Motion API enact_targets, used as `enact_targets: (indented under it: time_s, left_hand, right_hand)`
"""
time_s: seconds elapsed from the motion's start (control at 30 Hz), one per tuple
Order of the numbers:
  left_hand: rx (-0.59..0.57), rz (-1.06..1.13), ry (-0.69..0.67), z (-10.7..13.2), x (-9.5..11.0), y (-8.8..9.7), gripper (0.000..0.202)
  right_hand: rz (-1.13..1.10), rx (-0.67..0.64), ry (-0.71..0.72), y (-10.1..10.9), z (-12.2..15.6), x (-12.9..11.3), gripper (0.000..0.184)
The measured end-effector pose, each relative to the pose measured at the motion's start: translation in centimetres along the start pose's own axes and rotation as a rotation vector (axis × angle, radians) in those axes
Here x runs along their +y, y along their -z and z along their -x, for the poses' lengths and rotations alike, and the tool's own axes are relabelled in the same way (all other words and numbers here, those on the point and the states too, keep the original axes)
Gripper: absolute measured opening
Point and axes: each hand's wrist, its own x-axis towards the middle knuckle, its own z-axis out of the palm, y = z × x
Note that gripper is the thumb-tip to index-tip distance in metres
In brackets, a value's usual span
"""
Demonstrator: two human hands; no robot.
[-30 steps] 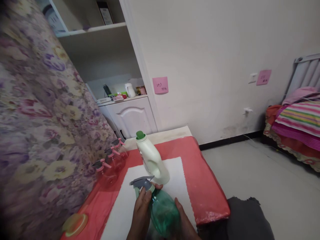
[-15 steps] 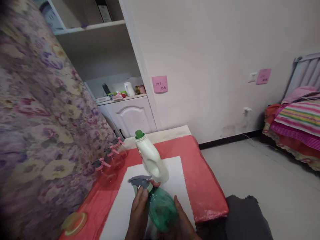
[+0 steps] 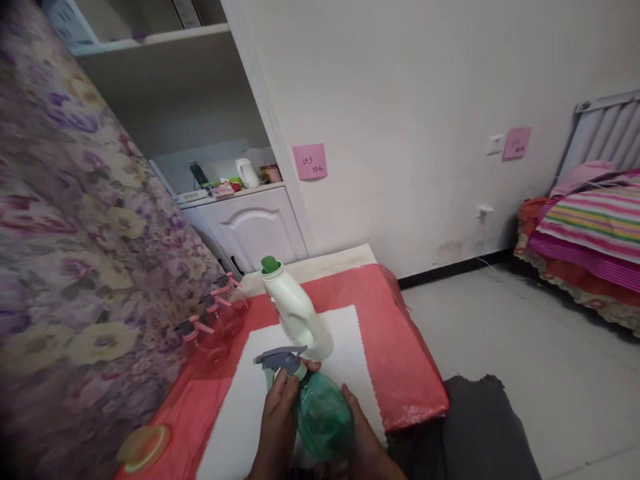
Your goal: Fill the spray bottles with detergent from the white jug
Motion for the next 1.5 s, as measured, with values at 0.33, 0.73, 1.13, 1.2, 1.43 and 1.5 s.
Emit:
enact_targets:
  time_s: [0.33,0.73,1.13,1.2,1.43,1.5]
  left_hand:
    - [-0.165,-0.206,-0.111,0.2,-0.1,1.9,0.052]
    - [-0.119,-0.426,-0.158,-1.2,-0.1,1.8,0.044]
    - [-0.141,-0.548,-0.153,-3.7,-3.2,3.0,0.056]
    - [-0.136,-0.564,-0.133,-3.5,-3.9,4.1,0.064]
    - [-0.129,-0.927,-0.227,-3.1,-6.4,10.0,0.054]
    - [-0.070,-1.141,-0.305,-3.5,-7.3,11.7,0.049]
  right_hand:
    - [0.094,-0.027,0.104,-1.5,1.0,-0.9,0.080]
    - [0.778,0.202,0.540,0.4,0.7,-2.3,0.077]
    - [1.171,0.484,0.974,2.3,0.6,-3.1,0.045]
    - [1.193,0.461,0.983,2.6,0.4,-2.7,0.055]
    - [1.244,0.469,0.981,3.0,-0.2,-1.8,0.077]
    - [1.252,0.471,0.979,2.5,-0.3,-1.8,0.080]
